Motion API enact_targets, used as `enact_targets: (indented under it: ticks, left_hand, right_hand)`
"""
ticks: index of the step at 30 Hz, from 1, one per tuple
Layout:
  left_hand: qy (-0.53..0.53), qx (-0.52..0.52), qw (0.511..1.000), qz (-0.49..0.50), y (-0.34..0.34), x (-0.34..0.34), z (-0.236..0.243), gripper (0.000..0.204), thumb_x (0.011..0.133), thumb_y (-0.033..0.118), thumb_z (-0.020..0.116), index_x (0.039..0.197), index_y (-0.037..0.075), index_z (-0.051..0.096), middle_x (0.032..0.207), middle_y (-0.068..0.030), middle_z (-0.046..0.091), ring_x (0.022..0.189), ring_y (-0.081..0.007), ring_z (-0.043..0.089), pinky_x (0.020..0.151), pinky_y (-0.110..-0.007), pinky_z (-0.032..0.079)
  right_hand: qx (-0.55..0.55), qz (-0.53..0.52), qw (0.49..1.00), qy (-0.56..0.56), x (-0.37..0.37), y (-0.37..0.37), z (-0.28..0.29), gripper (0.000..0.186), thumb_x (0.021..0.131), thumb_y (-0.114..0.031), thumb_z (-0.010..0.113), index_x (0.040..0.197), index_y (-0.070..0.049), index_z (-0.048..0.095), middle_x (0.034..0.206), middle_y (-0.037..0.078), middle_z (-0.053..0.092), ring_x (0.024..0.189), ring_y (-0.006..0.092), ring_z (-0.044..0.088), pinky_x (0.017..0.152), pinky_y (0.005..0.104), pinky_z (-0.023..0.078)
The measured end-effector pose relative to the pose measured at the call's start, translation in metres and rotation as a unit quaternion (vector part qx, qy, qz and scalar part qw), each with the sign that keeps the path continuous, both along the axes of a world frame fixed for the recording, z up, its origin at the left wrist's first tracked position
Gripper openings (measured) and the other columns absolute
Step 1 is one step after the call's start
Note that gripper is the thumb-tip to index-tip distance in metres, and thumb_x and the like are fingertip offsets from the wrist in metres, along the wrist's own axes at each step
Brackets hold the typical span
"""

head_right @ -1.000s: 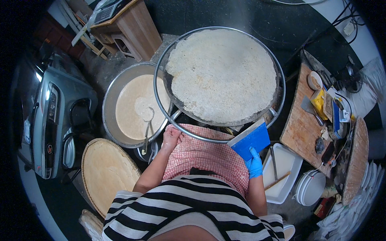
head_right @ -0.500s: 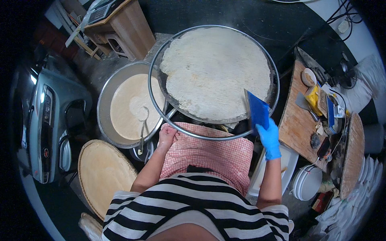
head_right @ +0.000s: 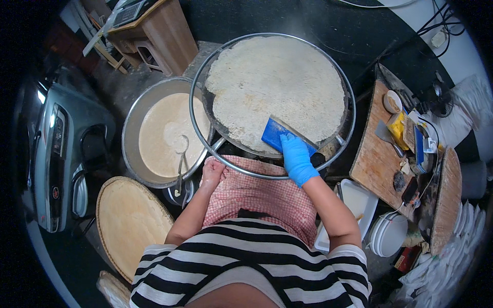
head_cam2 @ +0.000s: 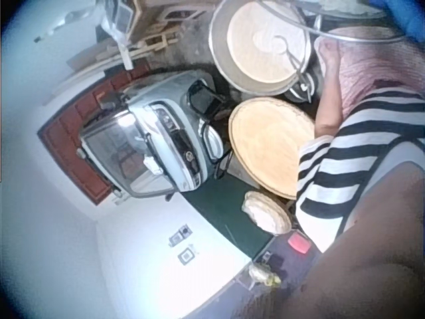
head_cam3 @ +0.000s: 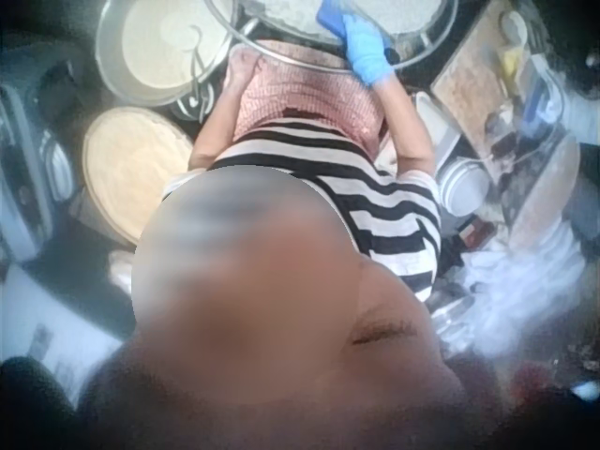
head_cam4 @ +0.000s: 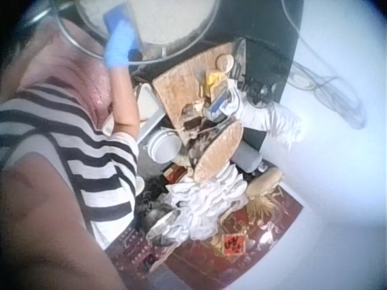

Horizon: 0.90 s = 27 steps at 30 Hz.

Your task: The person ladles batter onto a hot griddle, spreads it into a thin circle, cooks it, then lifts and folds the crepe before placing it on a stack. The cycle repeats with additional batter scoops and spreading motions.

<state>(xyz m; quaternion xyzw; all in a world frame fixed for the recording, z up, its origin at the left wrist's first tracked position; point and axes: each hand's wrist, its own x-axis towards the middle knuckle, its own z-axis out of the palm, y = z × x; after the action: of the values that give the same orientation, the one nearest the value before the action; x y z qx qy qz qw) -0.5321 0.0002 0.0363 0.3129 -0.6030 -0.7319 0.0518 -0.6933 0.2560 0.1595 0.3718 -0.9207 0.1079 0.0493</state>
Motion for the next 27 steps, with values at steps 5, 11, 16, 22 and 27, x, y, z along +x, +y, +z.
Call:
enact_targets:
  ticks: [5, 11, 16, 22, 27]
  left_hand:
    - [0.007, -0.036, 0.999, -0.011, 0.0, 0.0, -0.001, 0.014, 0.081, 0.005, 0.061, 0.075, 0.001, 0.049, 0.061, -0.0105, 0.06, 0.039, -0.0116, 0.05, 0.035, -0.022, 0.041]
    - [-0.009, -0.03, 1.0, -0.006, 0.0, 0.0, 0.001, 0.015, 0.082, 0.007, 0.061, 0.075, 0.002, 0.049, 0.062, -0.0103, 0.06, 0.039, -0.0115, 0.05, 0.035, -0.023, 0.041]
    - [-0.019, 0.004, 1.0, -0.008, -0.001, 0.0, 0.0, 0.017, 0.082, 0.01, 0.062, 0.074, 0.002, 0.05, 0.062, -0.0103, 0.06, 0.038, -0.0118, 0.049, 0.035, -0.023, 0.041]
    - [-0.043, 0.121, 0.991, 0.041, -0.018, -0.007, -0.005, 0.03, 0.094, 0.027, 0.04, 0.082, 0.003, 0.053, 0.066, -0.0069, 0.061, 0.047, -0.0103, 0.053, 0.04, -0.02, 0.042]
    - [-0.042, 0.118, 0.975, 0.185, -0.057, -0.043, -0.001, 0.028, 0.094, 0.029, 0.041, 0.092, 0.003, 0.051, 0.075, -0.0077, 0.06, 0.053, -0.0138, 0.055, 0.046, -0.023, 0.047]
  right_hand:
    - [-0.007, -0.088, 0.995, -0.051, -0.022, 0.006, 0.012, 0.048, 0.072, 0.006, 0.047, 0.119, -0.002, 0.047, 0.113, 0.023, 0.052, 0.101, 0.0384, 0.051, 0.091, 0.0409, 0.04]
    - [0.019, 0.02, 0.998, 0.058, 0.018, -0.056, -0.022, 0.024, 0.078, -0.006, 0.047, 0.101, -0.001, 0.051, 0.099, 0.021, 0.052, 0.087, 0.0318, 0.052, 0.08, 0.0371, 0.044]
    - [0.029, 0.061, 0.998, 0.0, 0.062, -0.053, -0.005, 0.031, 0.075, -0.004, 0.049, 0.106, -0.002, 0.05, 0.105, 0.019, 0.052, 0.092, 0.0315, 0.052, 0.08, 0.0375, 0.045]
    - [-0.106, -0.024, 0.987, -0.116, 0.08, -0.002, 0.075, 0.031, 0.074, -0.005, 0.057, 0.105, -0.002, 0.057, 0.096, 0.018, 0.06, 0.087, 0.0323, 0.058, 0.076, 0.0364, 0.048]
    - [-0.273, -0.259, 0.867, -0.327, 0.083, 0.034, 0.072, 0.017, 0.081, -0.013, 0.061, 0.091, 0.0, 0.065, 0.081, 0.012, 0.065, 0.069, 0.0225, 0.062, 0.07, 0.0303, 0.048]
